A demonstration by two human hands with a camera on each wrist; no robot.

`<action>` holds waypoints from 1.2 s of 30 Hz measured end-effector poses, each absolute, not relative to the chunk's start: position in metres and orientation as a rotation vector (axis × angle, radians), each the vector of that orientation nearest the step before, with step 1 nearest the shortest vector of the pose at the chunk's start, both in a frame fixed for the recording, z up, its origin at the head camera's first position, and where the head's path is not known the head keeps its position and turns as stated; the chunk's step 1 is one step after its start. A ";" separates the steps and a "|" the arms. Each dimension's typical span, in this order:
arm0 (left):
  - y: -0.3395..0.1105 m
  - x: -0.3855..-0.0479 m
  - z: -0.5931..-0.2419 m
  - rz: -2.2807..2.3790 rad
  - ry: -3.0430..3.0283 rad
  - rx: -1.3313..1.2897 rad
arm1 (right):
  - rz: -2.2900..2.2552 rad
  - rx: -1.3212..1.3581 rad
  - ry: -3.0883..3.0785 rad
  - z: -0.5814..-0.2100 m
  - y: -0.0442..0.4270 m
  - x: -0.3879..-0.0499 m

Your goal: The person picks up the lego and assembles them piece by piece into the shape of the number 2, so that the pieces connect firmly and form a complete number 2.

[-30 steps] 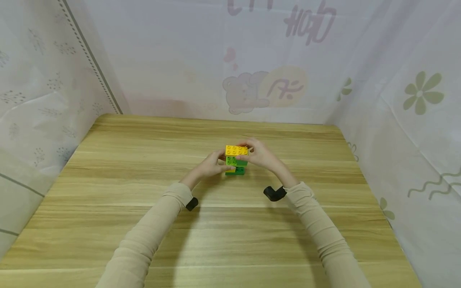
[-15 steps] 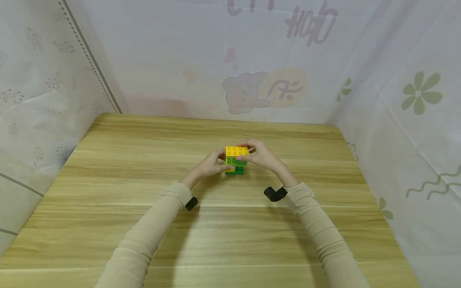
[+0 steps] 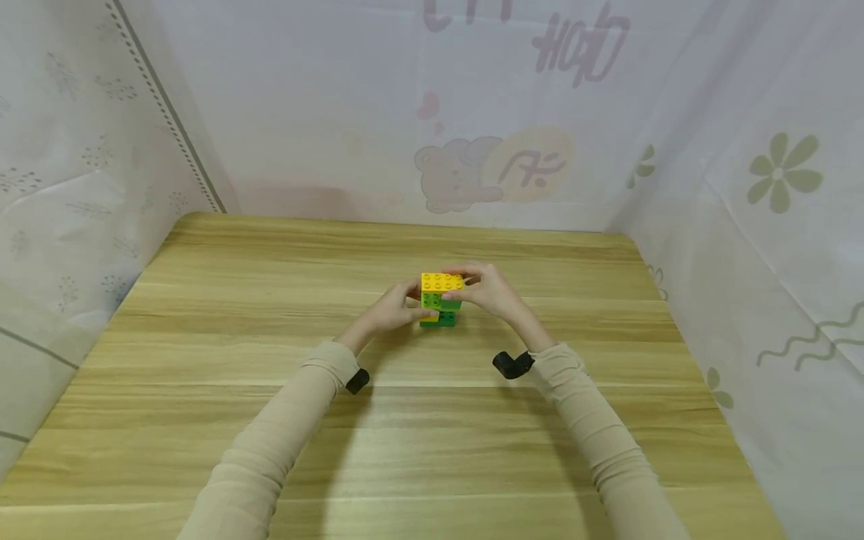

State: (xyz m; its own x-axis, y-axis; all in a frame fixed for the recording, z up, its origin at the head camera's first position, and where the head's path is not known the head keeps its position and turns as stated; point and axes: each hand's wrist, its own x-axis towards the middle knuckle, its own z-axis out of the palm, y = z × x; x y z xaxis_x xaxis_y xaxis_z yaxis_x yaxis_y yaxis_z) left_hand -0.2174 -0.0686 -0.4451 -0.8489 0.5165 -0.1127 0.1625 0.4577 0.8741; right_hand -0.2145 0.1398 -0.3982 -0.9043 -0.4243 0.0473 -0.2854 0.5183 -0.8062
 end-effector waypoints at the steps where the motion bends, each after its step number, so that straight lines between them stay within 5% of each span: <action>1: -0.069 -0.217 -0.445 1.352 2.347 0.575 | -1.342 -0.597 2.597 -0.399 0.140 -0.214; 18: -0.068 -0.216 -0.445 1.397 2.315 0.592 | -1.441 -0.536 2.492 -0.401 0.144 -0.211; 36: -0.069 -0.216 -0.447 1.372 2.335 0.595 | -1.046 -0.498 2.647 -0.385 0.139 -0.214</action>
